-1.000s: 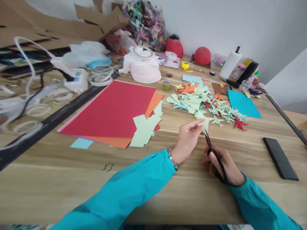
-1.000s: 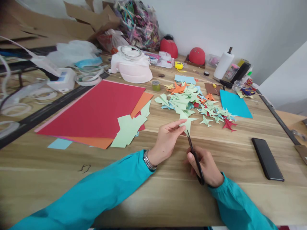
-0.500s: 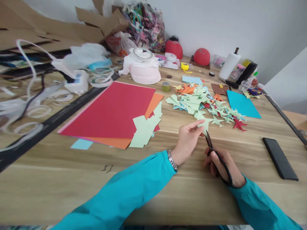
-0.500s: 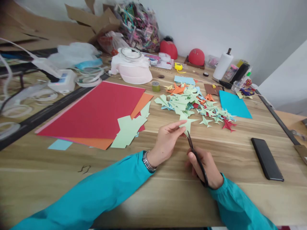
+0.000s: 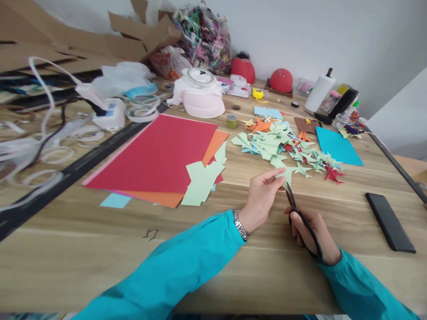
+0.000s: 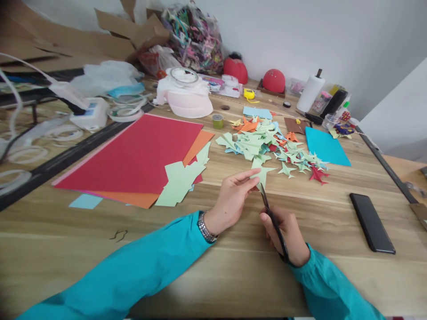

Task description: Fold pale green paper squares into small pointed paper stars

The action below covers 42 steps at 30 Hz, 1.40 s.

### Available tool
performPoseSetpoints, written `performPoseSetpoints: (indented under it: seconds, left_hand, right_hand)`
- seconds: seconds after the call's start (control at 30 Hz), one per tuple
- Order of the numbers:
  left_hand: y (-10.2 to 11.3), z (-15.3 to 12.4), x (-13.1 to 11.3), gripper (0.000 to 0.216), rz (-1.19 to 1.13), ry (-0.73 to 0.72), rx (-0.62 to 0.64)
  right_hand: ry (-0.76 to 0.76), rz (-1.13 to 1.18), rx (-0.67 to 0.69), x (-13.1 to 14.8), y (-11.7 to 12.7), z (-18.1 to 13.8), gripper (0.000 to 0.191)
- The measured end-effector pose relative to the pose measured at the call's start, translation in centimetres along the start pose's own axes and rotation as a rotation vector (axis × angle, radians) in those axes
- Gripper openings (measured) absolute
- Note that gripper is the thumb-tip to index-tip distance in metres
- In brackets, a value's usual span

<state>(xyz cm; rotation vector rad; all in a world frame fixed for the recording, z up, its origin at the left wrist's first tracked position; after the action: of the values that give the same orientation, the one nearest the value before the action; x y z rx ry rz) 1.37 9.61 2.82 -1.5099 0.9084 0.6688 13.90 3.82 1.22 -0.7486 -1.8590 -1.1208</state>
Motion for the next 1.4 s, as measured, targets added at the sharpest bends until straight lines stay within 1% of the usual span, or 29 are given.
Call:
performPoseSetpoints:
  seconds: [0.27, 0.57, 0.73, 1.4]
  left_hand:
    - [0.13, -0.16, -0.19, 0.031, 0.004, -0.006, -0.023]
    - [0.18, -0.16, -0.45, 0.030, 0.039, -0.030, -0.025]
    - [0.21, -0.15, -0.53, 0.030, 0.055, -0.042, -0.023]
    - [0.41, -0.27, 0.07, 0.030, -0.003, 0.003, -0.052]
  right_hand:
    - [0.006, -0.024, -0.018, 0.17, 0.17, 0.00, 0.043]
    - [-0.027, -0.019, -0.025, 0.11, 0.14, 0.07, 0.043]
    - [-0.003, -0.030, -0.028, 0.19, 0.15, 0.09, 0.043]
    - [0.022, -0.117, -0.048, 0.55, 0.26, 0.18, 0.040]
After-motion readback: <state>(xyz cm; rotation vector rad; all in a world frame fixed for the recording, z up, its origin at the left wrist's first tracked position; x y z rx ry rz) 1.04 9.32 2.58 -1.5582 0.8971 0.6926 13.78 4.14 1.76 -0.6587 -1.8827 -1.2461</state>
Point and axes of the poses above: each hand's wrist, its own z-axis towards the middle knuckle, its own y-axis out of the back of the hand, x = y × z, the point moved 10 cm from there along z, towards the middle knuckle, and after that the axes turned 8 degrees about x, right-handed, at the moved point
